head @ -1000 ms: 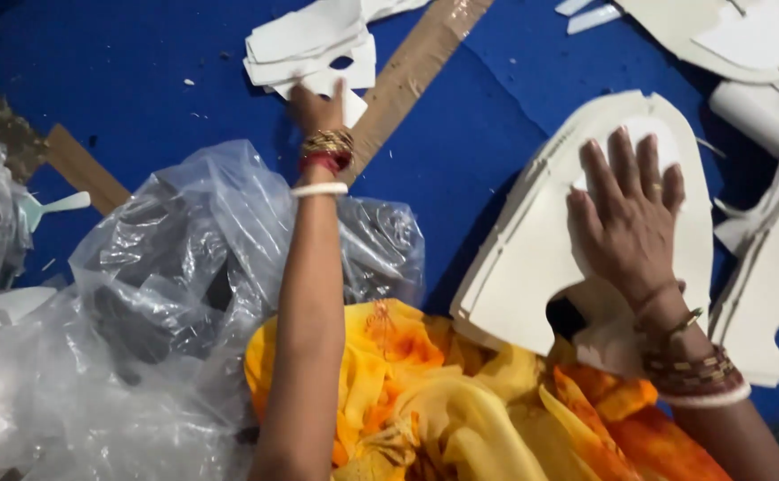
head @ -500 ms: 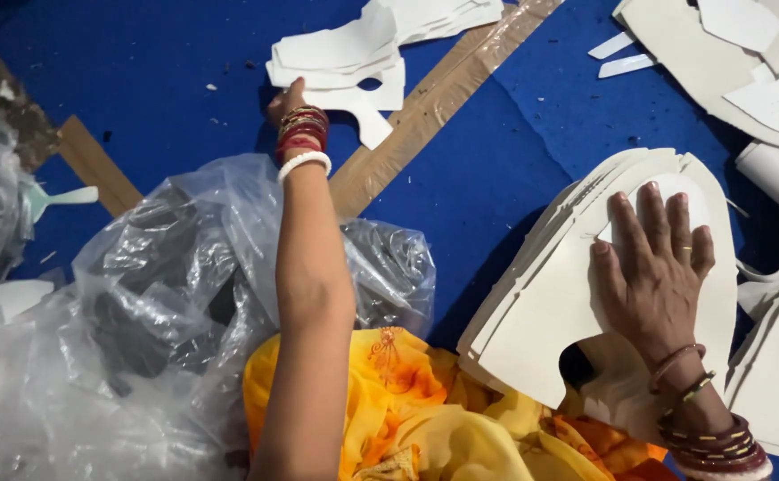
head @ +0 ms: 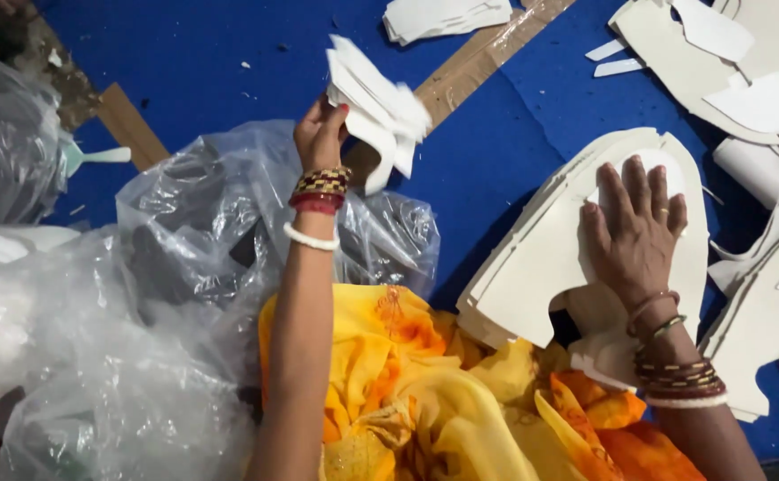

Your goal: The person sits on the floor and assembles white shoe parts by hand. They pick up individual pieces, align them with a larger shoe-shaped base, and press them into place. The person handles multiple white components and stacks them on the base repeatedly.

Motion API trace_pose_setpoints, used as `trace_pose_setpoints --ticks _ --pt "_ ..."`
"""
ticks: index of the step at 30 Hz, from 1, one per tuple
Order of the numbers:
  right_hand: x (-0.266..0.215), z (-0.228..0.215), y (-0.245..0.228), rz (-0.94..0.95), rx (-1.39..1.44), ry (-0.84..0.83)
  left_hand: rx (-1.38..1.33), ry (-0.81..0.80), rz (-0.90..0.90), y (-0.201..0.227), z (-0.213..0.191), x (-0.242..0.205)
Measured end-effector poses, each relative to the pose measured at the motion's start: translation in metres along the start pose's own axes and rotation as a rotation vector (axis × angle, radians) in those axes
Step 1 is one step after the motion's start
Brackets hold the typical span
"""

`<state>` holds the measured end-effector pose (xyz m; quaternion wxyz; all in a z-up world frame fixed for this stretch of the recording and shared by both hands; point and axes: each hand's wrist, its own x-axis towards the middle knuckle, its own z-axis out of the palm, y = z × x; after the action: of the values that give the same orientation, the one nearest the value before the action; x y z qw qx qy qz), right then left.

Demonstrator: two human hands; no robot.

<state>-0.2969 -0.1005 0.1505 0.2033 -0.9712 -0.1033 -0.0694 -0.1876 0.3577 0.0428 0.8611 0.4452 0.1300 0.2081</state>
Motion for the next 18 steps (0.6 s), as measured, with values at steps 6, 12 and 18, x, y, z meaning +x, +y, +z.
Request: trace_pose_setpoints --ticks 6,12,18 --pt "0.015 -0.015 -0.023 0.052 0.038 -0.178 0.093 -0.086 -0.090 0.014 0.022 -0.076" --pt "0.057 -0.010 -0.141 -0.237 0.196 -0.095 -0.101 -0.180 -0.140 -0.011 0.065 -0.075" --pt "0.094 0.047 -0.125 -0.176 0.358 -0.124 -0.169 -0.160 -0.172 -0.056 0.056 -0.055"
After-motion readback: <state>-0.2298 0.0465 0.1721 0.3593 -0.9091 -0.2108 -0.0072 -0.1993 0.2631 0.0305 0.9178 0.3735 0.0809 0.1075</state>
